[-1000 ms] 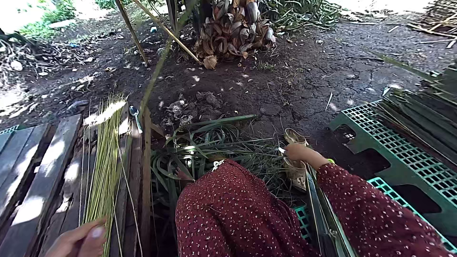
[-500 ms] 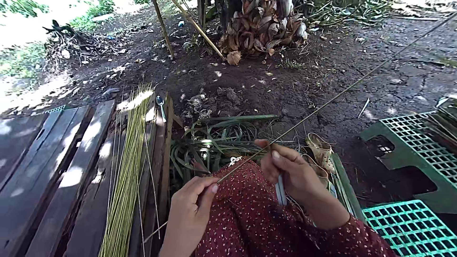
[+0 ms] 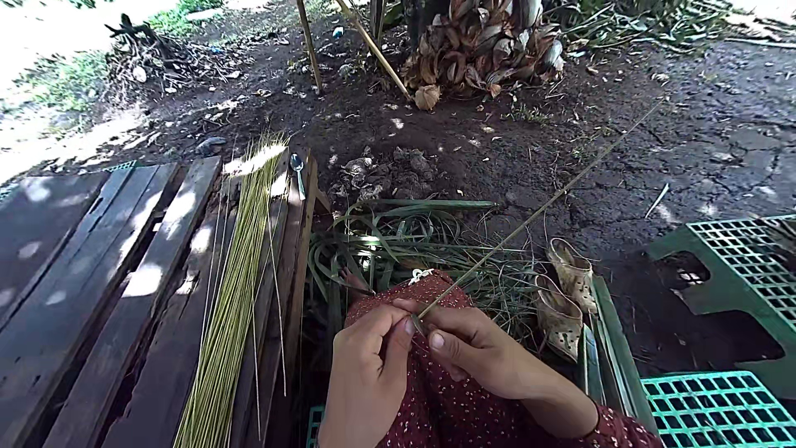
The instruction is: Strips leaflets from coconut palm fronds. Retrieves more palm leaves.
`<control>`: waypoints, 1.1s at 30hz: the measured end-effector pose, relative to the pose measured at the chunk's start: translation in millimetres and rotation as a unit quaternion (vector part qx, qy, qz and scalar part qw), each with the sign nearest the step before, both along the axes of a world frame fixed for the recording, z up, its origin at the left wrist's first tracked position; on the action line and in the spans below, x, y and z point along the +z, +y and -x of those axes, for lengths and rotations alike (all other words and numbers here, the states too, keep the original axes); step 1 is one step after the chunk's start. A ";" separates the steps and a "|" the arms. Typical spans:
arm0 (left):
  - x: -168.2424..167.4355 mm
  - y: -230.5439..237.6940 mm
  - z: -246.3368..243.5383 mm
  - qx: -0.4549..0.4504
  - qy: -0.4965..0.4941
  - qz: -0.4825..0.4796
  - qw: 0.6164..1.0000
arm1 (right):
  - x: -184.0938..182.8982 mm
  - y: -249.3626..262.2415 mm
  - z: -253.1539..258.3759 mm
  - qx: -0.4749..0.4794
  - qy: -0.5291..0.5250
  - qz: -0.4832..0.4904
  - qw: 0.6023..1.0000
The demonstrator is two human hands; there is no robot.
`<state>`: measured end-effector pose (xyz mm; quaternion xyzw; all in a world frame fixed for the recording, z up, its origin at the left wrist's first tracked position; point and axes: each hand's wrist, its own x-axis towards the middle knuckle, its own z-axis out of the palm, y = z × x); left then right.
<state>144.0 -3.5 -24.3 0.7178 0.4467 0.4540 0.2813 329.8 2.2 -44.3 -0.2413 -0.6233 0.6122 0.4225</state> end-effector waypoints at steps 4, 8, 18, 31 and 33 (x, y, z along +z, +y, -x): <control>3.4 -2.5 -2.1 -0.004 -0.006 -0.009 1.000 | -3.3 1.5 1.5 -0.081 -0.001 -0.120 0.989; 6.7 -5.6 7.6 -0.005 0.009 -0.012 1.000 | 0.9 17.2 -24.1 -0.206 0.008 -0.102 0.973; 7.5 -11.6 16.7 0.006 0.056 0.000 0.998 | 2.5 15.0 -34.7 -0.094 0.044 0.003 0.995; 11.4 -21.9 73.4 -0.006 0.108 0.061 0.992 | 15.7 61.3 -114.6 -0.375 0.149 0.051 0.914; 9.9 -22.2 71.9 -0.003 0.125 0.060 0.990 | 14.0 50.1 -100.0 -0.303 0.120 0.070 0.943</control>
